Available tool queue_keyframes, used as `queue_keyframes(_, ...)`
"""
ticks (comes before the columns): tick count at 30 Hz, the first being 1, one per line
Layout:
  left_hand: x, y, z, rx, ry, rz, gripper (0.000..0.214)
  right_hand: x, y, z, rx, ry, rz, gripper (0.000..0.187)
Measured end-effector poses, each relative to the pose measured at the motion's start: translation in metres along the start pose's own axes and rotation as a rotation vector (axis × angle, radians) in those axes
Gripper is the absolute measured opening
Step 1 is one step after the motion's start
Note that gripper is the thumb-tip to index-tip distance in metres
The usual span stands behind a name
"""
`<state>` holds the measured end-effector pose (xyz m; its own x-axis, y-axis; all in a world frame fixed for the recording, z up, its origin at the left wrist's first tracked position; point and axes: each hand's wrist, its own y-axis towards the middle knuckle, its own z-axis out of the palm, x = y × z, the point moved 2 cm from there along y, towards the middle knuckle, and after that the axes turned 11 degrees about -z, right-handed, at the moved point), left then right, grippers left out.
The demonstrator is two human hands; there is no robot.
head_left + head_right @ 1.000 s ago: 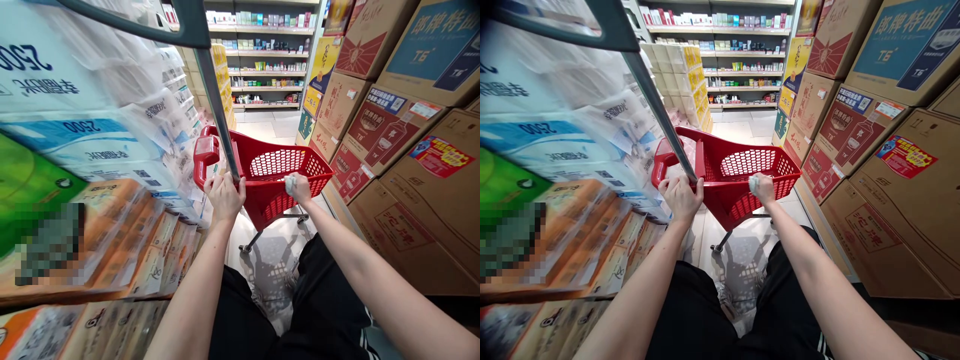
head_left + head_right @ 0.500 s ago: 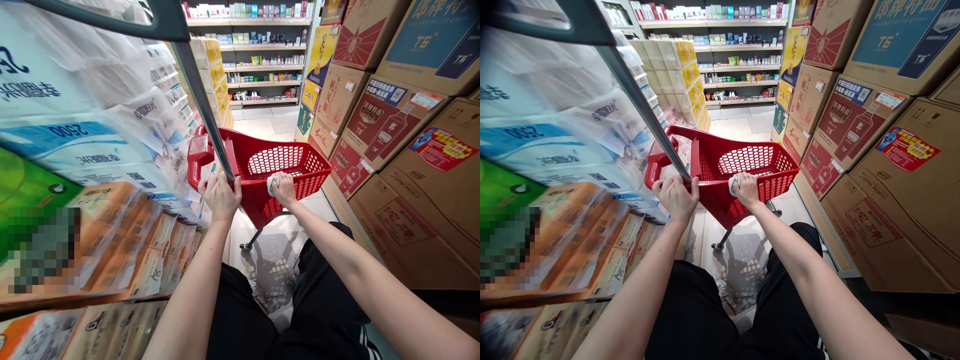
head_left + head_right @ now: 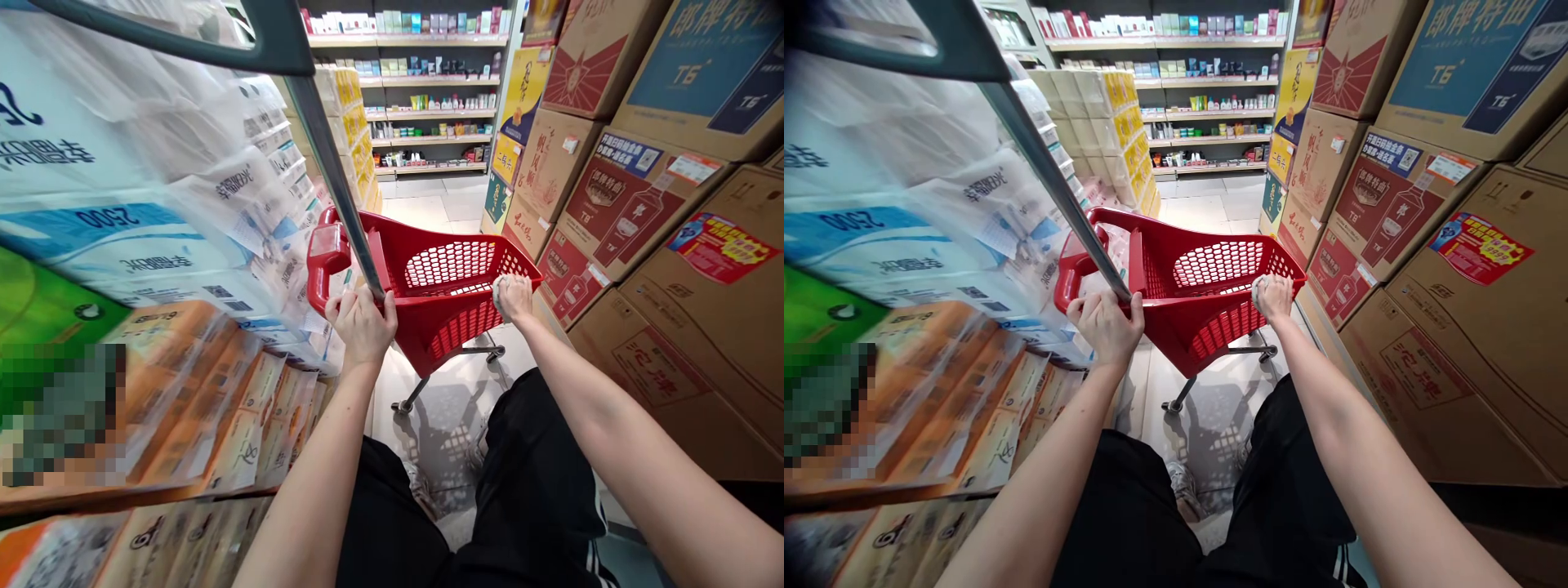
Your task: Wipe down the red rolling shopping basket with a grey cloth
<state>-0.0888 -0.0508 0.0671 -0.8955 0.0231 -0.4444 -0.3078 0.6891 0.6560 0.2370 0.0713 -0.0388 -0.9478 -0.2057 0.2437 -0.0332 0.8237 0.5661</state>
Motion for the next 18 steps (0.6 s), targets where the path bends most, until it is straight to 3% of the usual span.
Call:
queue_keyframes(4, -0.005, -0.002, 0.002, 0.014, -0.033, -0.009, 0.025, 0.075, -0.014, -0.003, -0.059, 0.135, -0.103, 0.032)
queue_keyframes(8, -0.01, -0.003, 0.0, -0.01, -0.038, 0.01, 0.025, 0.167, -0.023, -0.019, -0.06, 0.274, -0.186, 0.035)
queue_keyframes(10, -0.012, -0.003, -0.002, -0.034, -0.02, 0.026, 0.025, 0.198, -0.025, -0.028, -0.065, 0.315, -0.194, 0.038)
queue_keyframes(12, -0.012, -0.003, -0.005, -0.049, 0.008, 0.049, 0.025, 0.211, -0.024, -0.034, -0.054, 0.332, -0.234, 0.041)
queue_keyframes(14, -0.011, -0.003, -0.007, -0.047, 0.034, 0.076, 0.025, 0.207, -0.022, -0.033, -0.016, 0.332, -0.335, 0.04)
queue_keyframes(16, -0.009, -0.002, -0.009, -0.038, 0.045, 0.096, 0.026, 0.189, -0.019, -0.028, 0.033, 0.306, -0.441, 0.039)
queue_keyframes(18, -0.007, -0.001, -0.01, -0.03, 0.042, 0.103, 0.026, 0.161, -0.014, -0.021, 0.064, 0.249, -0.458, 0.037)
